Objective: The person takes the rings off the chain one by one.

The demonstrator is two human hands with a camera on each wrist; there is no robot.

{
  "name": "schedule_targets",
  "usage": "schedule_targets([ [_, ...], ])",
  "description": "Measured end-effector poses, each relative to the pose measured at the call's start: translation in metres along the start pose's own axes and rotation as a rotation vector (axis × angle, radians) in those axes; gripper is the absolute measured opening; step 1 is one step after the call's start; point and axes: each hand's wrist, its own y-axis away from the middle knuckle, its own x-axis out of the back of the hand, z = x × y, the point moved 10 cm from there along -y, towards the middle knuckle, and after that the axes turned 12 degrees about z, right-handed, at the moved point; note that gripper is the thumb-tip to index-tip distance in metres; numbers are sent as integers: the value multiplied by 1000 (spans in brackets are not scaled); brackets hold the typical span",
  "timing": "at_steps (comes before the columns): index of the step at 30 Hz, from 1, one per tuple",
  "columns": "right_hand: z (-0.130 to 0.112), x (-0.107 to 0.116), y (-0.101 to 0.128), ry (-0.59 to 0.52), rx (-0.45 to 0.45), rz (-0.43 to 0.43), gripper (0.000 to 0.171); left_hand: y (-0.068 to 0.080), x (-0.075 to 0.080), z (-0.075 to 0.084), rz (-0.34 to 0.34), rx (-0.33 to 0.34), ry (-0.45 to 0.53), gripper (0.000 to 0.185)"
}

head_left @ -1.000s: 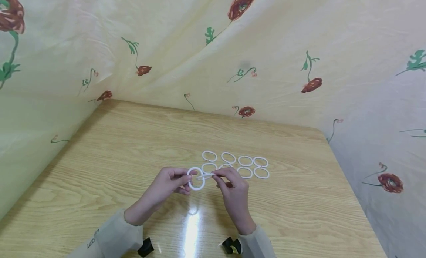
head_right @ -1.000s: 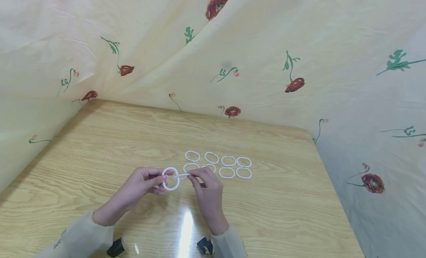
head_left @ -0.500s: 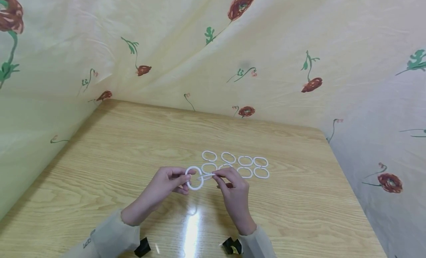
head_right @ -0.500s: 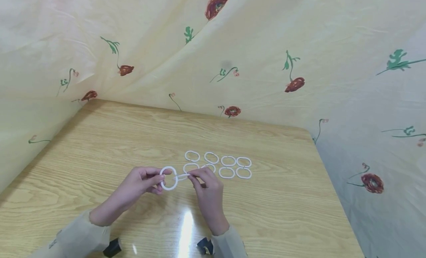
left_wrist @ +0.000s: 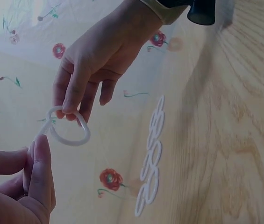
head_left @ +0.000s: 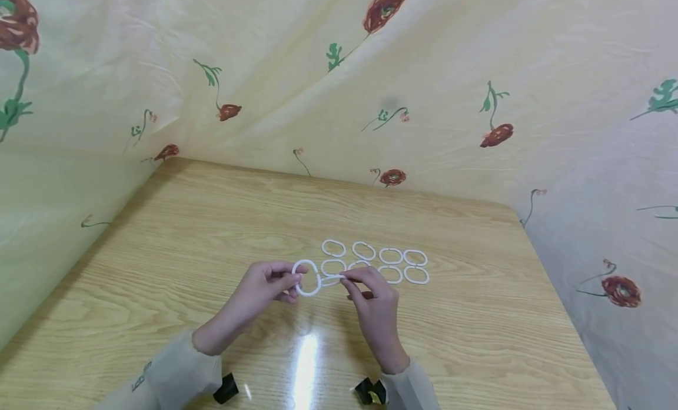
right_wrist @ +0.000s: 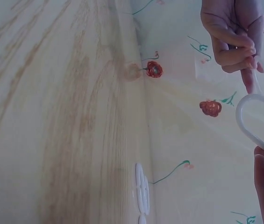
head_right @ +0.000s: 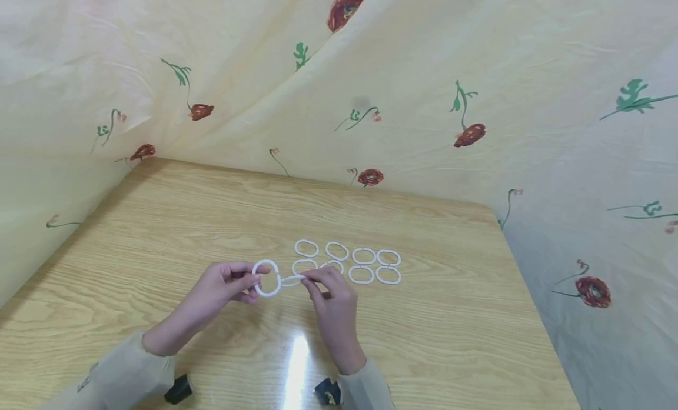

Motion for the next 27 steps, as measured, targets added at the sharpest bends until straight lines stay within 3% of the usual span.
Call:
schedule_targets([
  [12, 17, 6, 7, 8, -74, -1, 9, -21, 12, 3, 97, -39, -40, 23],
  [20, 27, 15, 9, 42, -158, 15, 6, -33, 14, -2, 124, -22, -46, 27],
  [27, 34, 24, 10, 67, -216, 17, 8, -51, 15, -4, 132, -36, -117, 26],
])
